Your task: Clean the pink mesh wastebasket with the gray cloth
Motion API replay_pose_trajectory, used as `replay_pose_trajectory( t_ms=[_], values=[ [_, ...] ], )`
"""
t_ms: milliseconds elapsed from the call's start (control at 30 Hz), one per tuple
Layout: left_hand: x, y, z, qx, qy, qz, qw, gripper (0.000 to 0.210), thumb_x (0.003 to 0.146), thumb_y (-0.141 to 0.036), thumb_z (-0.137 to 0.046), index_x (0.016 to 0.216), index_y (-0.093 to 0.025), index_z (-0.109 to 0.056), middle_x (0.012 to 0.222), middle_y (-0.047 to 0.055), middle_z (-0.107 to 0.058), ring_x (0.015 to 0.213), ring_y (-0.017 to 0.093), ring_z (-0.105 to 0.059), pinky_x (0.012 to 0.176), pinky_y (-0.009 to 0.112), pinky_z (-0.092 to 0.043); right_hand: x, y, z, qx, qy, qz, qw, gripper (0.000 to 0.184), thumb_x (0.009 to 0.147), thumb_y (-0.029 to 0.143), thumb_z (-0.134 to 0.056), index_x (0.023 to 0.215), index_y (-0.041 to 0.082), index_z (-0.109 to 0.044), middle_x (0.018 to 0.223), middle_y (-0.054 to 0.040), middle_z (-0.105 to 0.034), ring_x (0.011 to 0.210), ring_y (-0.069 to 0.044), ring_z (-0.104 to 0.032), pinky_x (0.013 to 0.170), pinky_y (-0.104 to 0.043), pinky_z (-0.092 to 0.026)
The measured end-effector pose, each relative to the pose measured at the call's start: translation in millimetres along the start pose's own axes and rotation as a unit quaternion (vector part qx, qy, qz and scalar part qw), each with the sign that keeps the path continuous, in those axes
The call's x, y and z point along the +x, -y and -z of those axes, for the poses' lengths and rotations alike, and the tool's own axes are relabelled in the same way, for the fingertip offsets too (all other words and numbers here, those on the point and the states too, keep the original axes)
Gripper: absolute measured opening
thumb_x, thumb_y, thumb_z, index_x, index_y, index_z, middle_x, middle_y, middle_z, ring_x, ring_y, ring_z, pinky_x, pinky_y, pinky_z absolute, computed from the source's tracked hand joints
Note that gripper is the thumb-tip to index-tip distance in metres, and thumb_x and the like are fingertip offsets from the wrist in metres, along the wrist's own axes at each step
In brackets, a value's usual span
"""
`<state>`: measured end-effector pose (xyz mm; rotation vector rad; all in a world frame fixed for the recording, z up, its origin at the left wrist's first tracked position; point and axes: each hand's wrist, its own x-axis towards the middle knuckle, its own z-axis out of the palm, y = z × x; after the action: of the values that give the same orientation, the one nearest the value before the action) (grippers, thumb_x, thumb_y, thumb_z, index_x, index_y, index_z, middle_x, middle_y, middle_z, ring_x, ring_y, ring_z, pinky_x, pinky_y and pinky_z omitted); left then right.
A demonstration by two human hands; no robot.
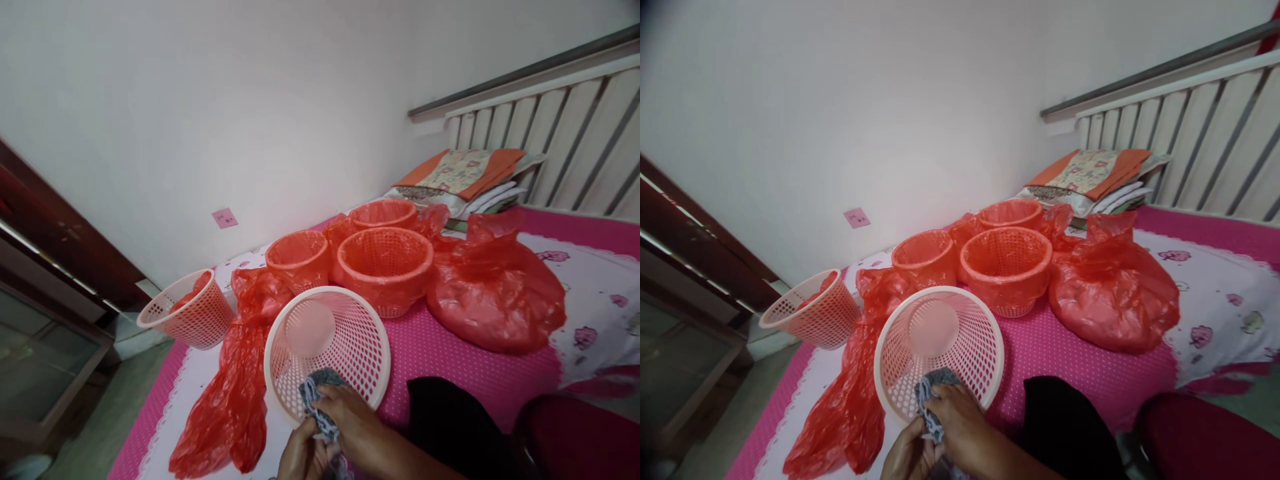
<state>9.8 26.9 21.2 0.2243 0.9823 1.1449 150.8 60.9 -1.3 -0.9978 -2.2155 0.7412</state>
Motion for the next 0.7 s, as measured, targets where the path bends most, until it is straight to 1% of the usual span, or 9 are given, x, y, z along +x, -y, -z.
replay_pose_trajectory(
  t_ms=[100, 200, 267, 367, 433, 533, 633, 700],
  values=[
    [2.7, 3.9, 0.9, -0.005, 0.008, -0.005, 1.000, 0.025, 0.061, -0.010, -0.086, 0.083, -0.015, -0.075, 0.086, 0.009, -0.083, 0.094, 0.034, -0.081, 0.090, 0.046, -0.065, -17.7, 2.1, 8.5, -0.008, -0.005, 0.022, 1.000, 0.050, 0.088, 0.016, -0.067, 0.137, 0.022, -0.071, 0.146, -0.0153, -0.069, 0.133, -0.033, -0.065, 0.118, -0.046, -0.046],
    [3.5, 5.0, 0.4, 0.004, 0.019, 0.006, 1.000, 0.023, 0.054, -0.010, -0.085, 0.073, -0.015, -0.072, 0.081, 0.008, -0.081, 0.091, 0.034, -0.080, 0.087, 0.044, -0.065, -26.2, 1.1, 15.6, -0.028, -0.004, 0.051, 0.998, 0.048, 0.097, 0.022, -0.061, 0.145, 0.023, -0.066, 0.151, -0.0147, -0.066, 0.139, -0.032, -0.061, 0.123, -0.046, -0.042],
    [1.7, 2.9, -0.5, 0.016, 0.019, 0.014, 1.000, 0.023, 0.053, -0.010, -0.083, 0.071, -0.016, -0.072, 0.081, 0.008, -0.081, 0.090, 0.034, -0.079, 0.085, 0.043, -0.065, -27.7, -1.0, 17.7, -0.044, 0.011, 0.064, 0.997, 0.047, 0.100, 0.026, -0.061, 0.147, 0.024, -0.064, 0.153, -0.0136, -0.064, 0.140, -0.031, -0.060, 0.125, -0.045, -0.040],
    [-5.0, -5.5, 0.4, 0.042, -0.007, 0.007, 0.999, 0.022, 0.054, -0.009, -0.082, 0.073, -0.015, -0.073, 0.082, 0.010, -0.081, 0.090, 0.034, -0.080, 0.083, 0.044, -0.065, -25.7, -5.3, 17.3, -0.062, 0.022, 0.074, 0.995, 0.044, 0.100, 0.026, -0.061, 0.144, 0.028, -0.066, 0.151, -0.0085, -0.067, 0.138, -0.028, -0.061, 0.127, -0.044, -0.036],
    [-11.5, -13.3, 3.2, 0.065, -0.028, 0.000, 0.997, 0.023, 0.057, -0.010, -0.083, 0.079, -0.014, -0.075, 0.083, 0.011, -0.082, 0.091, 0.035, -0.080, 0.083, 0.045, -0.065, -23.2, -7.2, 16.2, -0.073, 0.017, 0.072, 0.995, 0.043, 0.101, 0.023, -0.059, 0.142, 0.030, -0.068, 0.150, -0.0058, -0.068, 0.138, -0.027, -0.060, 0.128, -0.044, -0.033],
    [-20.6, -20.7, 7.7, 0.090, -0.047, -0.027, 0.994, 0.028, 0.063, -0.017, -0.088, 0.089, -0.013, -0.079, 0.089, 0.012, -0.084, 0.092, 0.033, -0.080, 0.086, 0.045, -0.065, -19.8, -6.3, 13.8, -0.088, 0.005, 0.058, 0.994, 0.042, 0.101, 0.019, -0.057, 0.140, 0.029, -0.068, 0.148, -0.0065, -0.069, 0.137, -0.027, -0.060, 0.127, -0.046, -0.034],
    [-22.4, -14.8, 7.4, 0.066, -0.056, -0.064, 0.994, 0.032, 0.063, -0.027, -0.094, 0.089, -0.012, -0.082, 0.094, 0.013, -0.085, 0.092, 0.032, -0.080, 0.090, 0.043, -0.064, -18.1, -2.7, 8.7, -0.091, -0.011, 0.051, 0.995, 0.042, 0.099, 0.020, -0.060, 0.140, 0.030, -0.068, 0.145, -0.0060, -0.070, 0.134, -0.028, -0.062, 0.124, -0.046, -0.038],
    [-18.5, -5.7, 4.3, 0.019, -0.052, -0.056, 0.997, 0.031, 0.059, -0.027, -0.096, 0.084, -0.014, -0.082, 0.093, 0.012, -0.085, 0.097, 0.034, -0.080, 0.093, 0.043, -0.063, -18.7, -1.6, 3.6, -0.082, -0.020, 0.054, 0.995, 0.040, 0.100, 0.022, -0.060, 0.138, 0.030, -0.069, 0.142, -0.0065, -0.072, 0.131, -0.028, -0.063, 0.120, -0.045, -0.042]
  ],
)
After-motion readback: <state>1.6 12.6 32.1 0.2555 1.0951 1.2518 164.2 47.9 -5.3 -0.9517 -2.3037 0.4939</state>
